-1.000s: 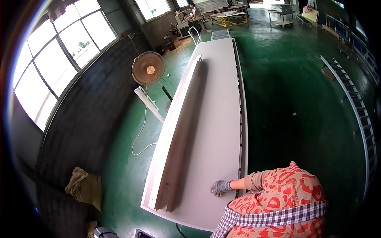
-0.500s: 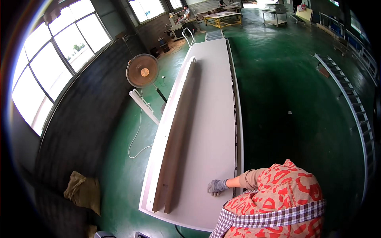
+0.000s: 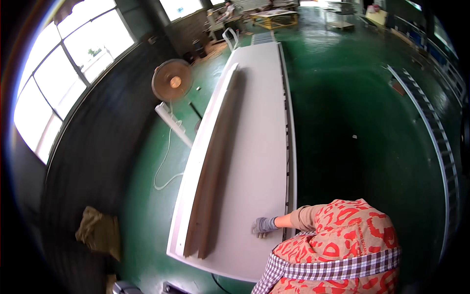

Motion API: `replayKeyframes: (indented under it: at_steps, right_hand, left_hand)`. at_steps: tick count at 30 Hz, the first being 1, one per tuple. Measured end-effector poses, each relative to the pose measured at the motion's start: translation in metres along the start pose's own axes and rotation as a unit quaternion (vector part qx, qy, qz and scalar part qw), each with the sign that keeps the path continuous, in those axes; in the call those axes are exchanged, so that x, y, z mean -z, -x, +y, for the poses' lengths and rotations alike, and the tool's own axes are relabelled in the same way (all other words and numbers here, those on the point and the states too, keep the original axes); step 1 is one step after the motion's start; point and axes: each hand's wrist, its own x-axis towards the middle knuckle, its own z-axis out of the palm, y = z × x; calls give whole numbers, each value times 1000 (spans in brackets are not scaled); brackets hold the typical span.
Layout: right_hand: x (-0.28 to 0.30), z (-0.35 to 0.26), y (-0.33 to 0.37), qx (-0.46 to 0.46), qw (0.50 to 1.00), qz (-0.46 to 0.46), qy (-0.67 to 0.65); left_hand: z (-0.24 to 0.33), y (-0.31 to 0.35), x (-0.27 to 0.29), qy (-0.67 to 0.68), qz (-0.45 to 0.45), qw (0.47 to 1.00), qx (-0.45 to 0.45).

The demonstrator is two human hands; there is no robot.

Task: The person lifts white boards and feeds them one at a time into the intake of an industrial edge-banding machine.

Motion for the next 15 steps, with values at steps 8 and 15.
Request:
replayKeyframes:
  at_steps: [8,15]
  right_hand:
    - [37,30,4,-5,994,-7,-111]
    - [31,16,7,-36,998,43,1]
  left_hand:
    - [-148,119,85,-213,98,936,263]
    - [-107,125,128,-220,94,918,316]
